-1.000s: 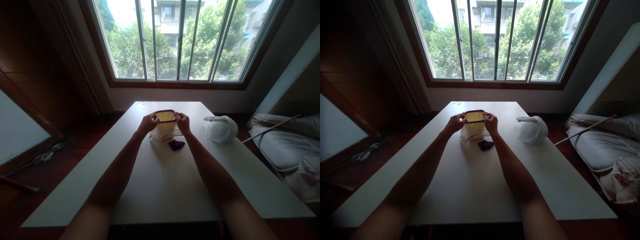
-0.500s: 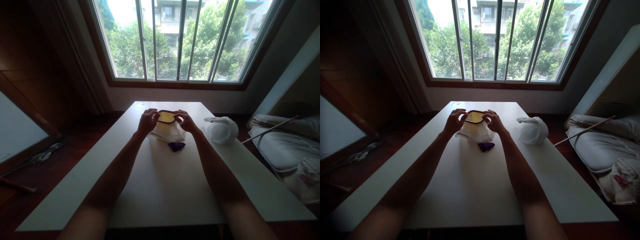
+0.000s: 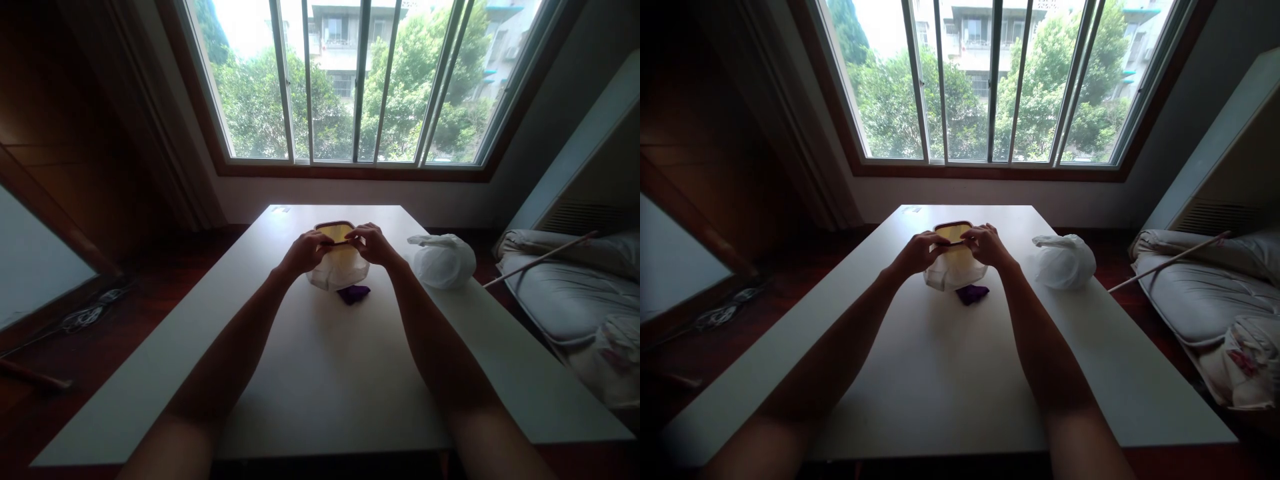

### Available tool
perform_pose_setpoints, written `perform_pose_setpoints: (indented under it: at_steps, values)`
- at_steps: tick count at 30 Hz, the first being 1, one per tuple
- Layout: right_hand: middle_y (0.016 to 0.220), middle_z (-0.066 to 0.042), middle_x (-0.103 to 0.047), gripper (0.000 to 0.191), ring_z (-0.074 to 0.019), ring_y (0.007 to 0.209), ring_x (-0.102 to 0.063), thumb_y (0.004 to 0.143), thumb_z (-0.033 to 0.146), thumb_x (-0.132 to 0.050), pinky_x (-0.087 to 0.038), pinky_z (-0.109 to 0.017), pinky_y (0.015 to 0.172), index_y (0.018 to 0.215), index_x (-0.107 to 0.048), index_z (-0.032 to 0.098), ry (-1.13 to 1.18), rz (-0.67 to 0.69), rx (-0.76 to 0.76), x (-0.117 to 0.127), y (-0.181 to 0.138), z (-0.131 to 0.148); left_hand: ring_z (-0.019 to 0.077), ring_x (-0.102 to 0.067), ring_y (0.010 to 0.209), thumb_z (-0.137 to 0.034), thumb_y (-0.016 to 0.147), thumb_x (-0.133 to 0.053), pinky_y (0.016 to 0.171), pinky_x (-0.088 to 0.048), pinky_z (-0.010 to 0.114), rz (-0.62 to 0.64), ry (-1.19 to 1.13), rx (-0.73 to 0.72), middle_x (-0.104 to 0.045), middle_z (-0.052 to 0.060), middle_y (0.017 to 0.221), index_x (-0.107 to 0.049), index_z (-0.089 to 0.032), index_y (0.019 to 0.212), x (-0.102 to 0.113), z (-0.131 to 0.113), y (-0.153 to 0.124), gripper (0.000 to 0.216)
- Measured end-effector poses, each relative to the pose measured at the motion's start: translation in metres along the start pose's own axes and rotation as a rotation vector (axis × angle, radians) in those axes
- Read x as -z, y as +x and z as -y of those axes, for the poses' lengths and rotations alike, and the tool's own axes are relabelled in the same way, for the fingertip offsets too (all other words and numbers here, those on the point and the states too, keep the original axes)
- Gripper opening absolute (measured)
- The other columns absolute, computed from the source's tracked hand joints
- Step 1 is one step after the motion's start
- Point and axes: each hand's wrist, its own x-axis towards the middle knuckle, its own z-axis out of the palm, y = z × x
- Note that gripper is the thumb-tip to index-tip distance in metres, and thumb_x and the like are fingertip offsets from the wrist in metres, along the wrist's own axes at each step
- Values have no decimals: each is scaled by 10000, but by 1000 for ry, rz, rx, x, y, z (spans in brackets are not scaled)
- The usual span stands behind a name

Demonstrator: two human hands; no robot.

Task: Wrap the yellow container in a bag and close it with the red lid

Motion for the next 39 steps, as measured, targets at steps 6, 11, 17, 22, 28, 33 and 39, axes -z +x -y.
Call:
perform_pose_setpoints:
  at_steps: [6,11,17,22,28,33,39]
  values:
    - [884,-58,-730,163,-230,898,-622,883,167,-611,-452,-395,922,880,-763,227,18,30,29,3,0,-6,238,-660,978,-228,845,-639,933,-528,389,-21,-18,43,-740,59,1001,-767,-225,1017,-3,1,1,214]
    - [923,-67,-723,179,-240,932,-609,887,157,-583,-484,-364,839,903,-748,224,60,3,25,3,-1,-3,232,-666,951,-220,829,-659,922,-531,385,-44,-26,42,-736,56,993,-762,-221,1018,0,-1,1,215]
    - [894,-65,-726,150,-236,891,-613,862,163,-610,-483,-371,839,864,-750,218,76,10,31,6,0,-3,213,-664,892,-211,842,-657,866,-536,355,-48,-47,-4,-728,60,969,-766,-199,997,1,-1,0,190]
    - [889,-58,-728,154,-231,887,-623,842,168,-617,-489,-373,859,858,-760,224,111,25,30,9,0,-2,214,-670,889,-217,835,-667,872,-538,362,-54,-54,28,-733,53,971,-777,-221,981,0,-3,0,183]
    - [872,-54,-728,152,-232,869,-629,809,163,-650,-493,-380,853,878,-773,221,147,7,66,9,-1,-5,211,-672,874,-213,843,-666,843,-535,351,-69,-65,-11,-738,57,963,-780,-211,982,0,-1,-1,180]
    - [850,-58,-714,133,-208,807,-629,790,120,-674,-502,-354,800,850,-766,195,163,-19,75,7,-1,-6,209,-677,852,-203,842,-679,826,-533,348,-82,-82,-51,-746,54,933,-784,-201,971,-1,3,0,166]
    - [860,-57,-722,125,-204,789,-641,789,128,-696,-515,-346,768,857,-772,201,194,-27,71,6,-2,-7,217,-698,888,-188,857,-666,849,-542,351,-70,-89,-68,-765,56,958,-785,-200,982,-1,3,0,174]
